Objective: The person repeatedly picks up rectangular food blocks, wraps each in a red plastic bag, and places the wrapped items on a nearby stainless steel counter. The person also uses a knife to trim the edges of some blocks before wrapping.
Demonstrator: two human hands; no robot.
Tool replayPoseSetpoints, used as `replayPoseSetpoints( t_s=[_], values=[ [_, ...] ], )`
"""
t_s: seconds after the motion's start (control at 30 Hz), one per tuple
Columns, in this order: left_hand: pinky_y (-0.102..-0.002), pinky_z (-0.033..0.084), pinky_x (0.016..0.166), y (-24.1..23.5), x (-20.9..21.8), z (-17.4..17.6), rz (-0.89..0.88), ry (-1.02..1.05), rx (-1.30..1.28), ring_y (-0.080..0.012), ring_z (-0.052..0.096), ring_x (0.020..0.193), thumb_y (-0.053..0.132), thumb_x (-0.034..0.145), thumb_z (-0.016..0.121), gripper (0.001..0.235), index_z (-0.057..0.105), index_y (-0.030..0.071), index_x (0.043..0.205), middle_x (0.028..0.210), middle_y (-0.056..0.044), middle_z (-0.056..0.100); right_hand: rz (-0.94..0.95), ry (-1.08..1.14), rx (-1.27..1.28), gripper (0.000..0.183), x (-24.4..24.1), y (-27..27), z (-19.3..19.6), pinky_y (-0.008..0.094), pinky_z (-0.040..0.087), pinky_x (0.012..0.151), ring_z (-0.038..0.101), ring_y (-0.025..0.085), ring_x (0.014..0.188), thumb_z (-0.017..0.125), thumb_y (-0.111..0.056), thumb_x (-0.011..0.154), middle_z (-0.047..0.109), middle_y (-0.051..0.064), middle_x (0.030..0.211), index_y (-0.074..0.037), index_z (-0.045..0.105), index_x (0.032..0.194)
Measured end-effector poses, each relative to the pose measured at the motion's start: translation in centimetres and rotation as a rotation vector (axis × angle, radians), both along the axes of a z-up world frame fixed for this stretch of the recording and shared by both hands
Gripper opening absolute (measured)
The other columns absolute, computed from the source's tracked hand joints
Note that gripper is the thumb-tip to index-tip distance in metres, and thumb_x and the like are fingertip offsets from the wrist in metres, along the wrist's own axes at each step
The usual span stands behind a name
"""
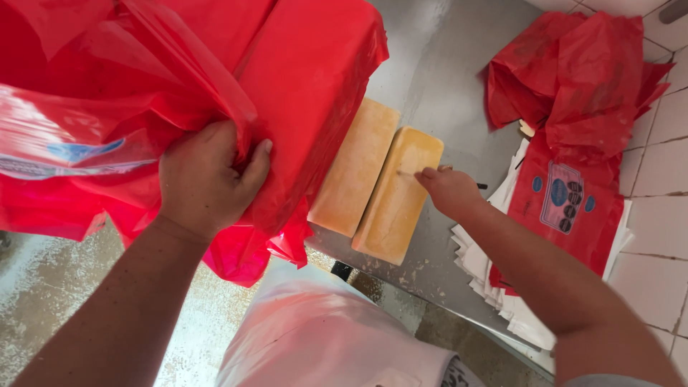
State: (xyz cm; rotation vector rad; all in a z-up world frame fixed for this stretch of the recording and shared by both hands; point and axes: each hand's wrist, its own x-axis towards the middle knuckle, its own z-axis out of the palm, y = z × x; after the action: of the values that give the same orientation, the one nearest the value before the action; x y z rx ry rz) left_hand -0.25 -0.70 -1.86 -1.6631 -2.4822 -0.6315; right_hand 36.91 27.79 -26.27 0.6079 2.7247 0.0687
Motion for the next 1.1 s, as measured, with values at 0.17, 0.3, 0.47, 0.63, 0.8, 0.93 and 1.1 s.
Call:
replayPoseSetpoints(
  t_s=[0.17,0.3,0.47,0.63,0.8,0.93,1.1],
  values=[
    [-0.047,0.038,0.047,0.4,-0.2,0.4,0.028,-0.070,-0.030,-0.0319,0.057,0.060,0.043,0.102,0.065,0.044,0.045,0.011,0.077,0.068,-0.006,0.053,-0.053,-0.143,-0.119,0.079,-1.8,1.1,2.9,0.046,0.052,0.056,0.065,0.029,0.099,0.045,0.011,0.080,0.063,-0.012,0.125,-0.036,0.058,0.142],
    [-0.042,0.044,0.052,0.5,-0.1,0.4,0.038,-0.057,-0.020,-0.0311,0.060,0.063,0.047,0.100,0.066,0.046,0.048,0.014,0.074,0.065,-0.005,0.051,-0.029,0.112,0.086,0.062,0.0,1.4,-1.6,0.048,0.056,0.056,0.068,0.042,0.093,0.054,0.001,0.083,0.063,-0.003,0.114,-0.028,0.064,0.136],
    [-0.036,0.050,0.058,0.4,-0.1,0.8,0.035,-0.070,-0.004,-0.0285,0.063,0.068,0.050,0.099,0.068,0.047,0.050,0.017,0.071,0.063,-0.006,0.049,0.153,0.107,0.117,0.048,1.6,0.0,-0.5,0.044,0.063,0.069,0.071,0.046,0.102,0.053,-0.006,0.090,0.068,0.002,0.120,-0.026,0.067,0.131],
    [-0.035,0.050,0.058,0.5,-0.3,0.6,0.035,-0.071,-0.031,-0.0272,0.063,0.067,0.051,0.101,0.064,0.047,0.049,0.017,0.072,0.063,-0.005,0.049,-0.041,0.125,0.227,0.052,0.9,3.9,-2.0,0.046,0.062,0.065,0.070,0.052,0.098,0.053,-0.010,0.089,0.068,0.009,0.125,-0.023,0.064,0.137],
    [-0.032,0.048,0.056,0.5,-0.4,0.5,0.026,-0.063,-0.016,-0.0246,0.060,0.063,0.051,0.103,0.064,0.050,0.047,0.017,0.071,0.062,-0.005,0.046,0.051,0.111,0.108,0.058,5.7,-1.1,-4.2,0.042,0.061,0.065,0.072,0.042,0.093,0.052,-0.009,0.086,0.065,0.002,0.118,-0.025,0.061,0.141],
    [-0.033,0.049,0.057,0.5,-0.1,0.7,0.035,-0.070,-0.010,-0.0267,0.061,0.063,0.049,0.102,0.066,0.049,0.049,0.017,0.069,0.060,-0.005,0.048,-0.381,0.102,-0.326,0.051,4.4,-0.8,1.8,0.059,0.057,0.089,0.068,0.050,0.111,0.043,-0.011,0.096,0.068,0.017,0.122,-0.024,0.059,0.143],
    [-0.031,0.045,0.054,0.5,-0.3,0.5,0.050,-0.053,-0.045,-0.0245,0.060,0.060,0.053,0.103,0.065,0.051,0.049,0.017,0.069,0.059,-0.003,0.046,-0.115,0.200,0.262,0.053,5.1,1.0,-6.1,0.038,0.060,0.063,0.071,0.039,0.090,0.050,-0.015,0.092,0.060,0.002,0.115,-0.029,0.058,0.142]
  ],
)
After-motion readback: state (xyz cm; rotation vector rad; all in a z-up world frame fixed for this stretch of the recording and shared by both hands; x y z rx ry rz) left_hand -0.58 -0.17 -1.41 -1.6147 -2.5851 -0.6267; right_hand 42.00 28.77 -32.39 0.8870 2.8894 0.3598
